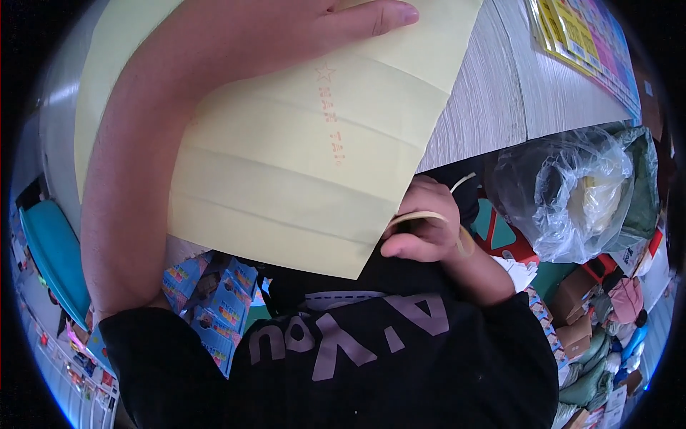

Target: Peeling individual adhesive stickers or labels from a larger backing sheet at a workstation.

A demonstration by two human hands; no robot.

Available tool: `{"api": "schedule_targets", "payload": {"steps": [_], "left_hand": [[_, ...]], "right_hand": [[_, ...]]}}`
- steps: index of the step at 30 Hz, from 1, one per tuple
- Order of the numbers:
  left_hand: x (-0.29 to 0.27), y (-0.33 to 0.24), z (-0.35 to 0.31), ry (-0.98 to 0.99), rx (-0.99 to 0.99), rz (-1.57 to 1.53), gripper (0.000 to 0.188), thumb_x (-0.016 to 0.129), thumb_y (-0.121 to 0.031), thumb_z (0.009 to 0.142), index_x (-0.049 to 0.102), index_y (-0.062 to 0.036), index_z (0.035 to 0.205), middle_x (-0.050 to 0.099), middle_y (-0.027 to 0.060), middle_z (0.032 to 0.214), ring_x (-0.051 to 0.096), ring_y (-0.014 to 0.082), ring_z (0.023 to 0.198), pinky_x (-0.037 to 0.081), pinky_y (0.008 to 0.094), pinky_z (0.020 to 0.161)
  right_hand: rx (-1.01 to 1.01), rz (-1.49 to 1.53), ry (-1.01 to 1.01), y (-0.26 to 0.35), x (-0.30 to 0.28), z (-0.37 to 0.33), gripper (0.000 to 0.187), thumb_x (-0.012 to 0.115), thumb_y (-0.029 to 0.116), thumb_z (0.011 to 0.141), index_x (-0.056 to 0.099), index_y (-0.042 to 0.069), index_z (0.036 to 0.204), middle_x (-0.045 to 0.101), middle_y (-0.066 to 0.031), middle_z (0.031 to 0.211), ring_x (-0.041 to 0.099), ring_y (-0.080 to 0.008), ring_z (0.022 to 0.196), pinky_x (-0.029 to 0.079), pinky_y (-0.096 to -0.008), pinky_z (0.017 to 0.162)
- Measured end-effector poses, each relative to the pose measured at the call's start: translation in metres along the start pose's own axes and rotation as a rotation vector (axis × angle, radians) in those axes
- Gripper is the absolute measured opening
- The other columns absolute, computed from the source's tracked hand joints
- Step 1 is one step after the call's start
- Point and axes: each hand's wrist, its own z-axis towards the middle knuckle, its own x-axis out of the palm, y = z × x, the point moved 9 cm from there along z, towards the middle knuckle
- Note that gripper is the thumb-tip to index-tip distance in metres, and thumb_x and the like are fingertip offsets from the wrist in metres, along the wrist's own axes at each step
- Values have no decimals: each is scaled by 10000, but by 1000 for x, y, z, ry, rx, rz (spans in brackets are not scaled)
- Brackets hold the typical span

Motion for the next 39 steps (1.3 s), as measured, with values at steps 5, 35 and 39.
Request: {"api": "schedule_targets", "payload": {"steps": [5,35,39], "left_hand": [[-2,0,-1,0,-13,-11,417,592,-209,888,563,-11,1254,523,186,1333,466,343,1250,366,417,1068],[-4,16,-4,28,-124,-10,405,537,-196,927,532,-11,1287,488,181,1365,413,321,1306,328,401,1099],[2,18,0,18,-107,1,405,540,-195,926,533,-9,1286,487,184,1365,413,323,1306,326,401,1100]], "right_hand": [[-32,8,80,4,8,4,153,768,103,815,676,4,887,669,-91,792,642,-221,667,478,-305,598],[118,194,72,-10,14,-4,160,757,80,828,661,-3,924,613,-33,746,543,-109,618,407,-251,548],[151,90,96,-10,8,-1,134,769,93,788,666,10,810,688,-93,800,679,-212,750,495,-297,656]]}}
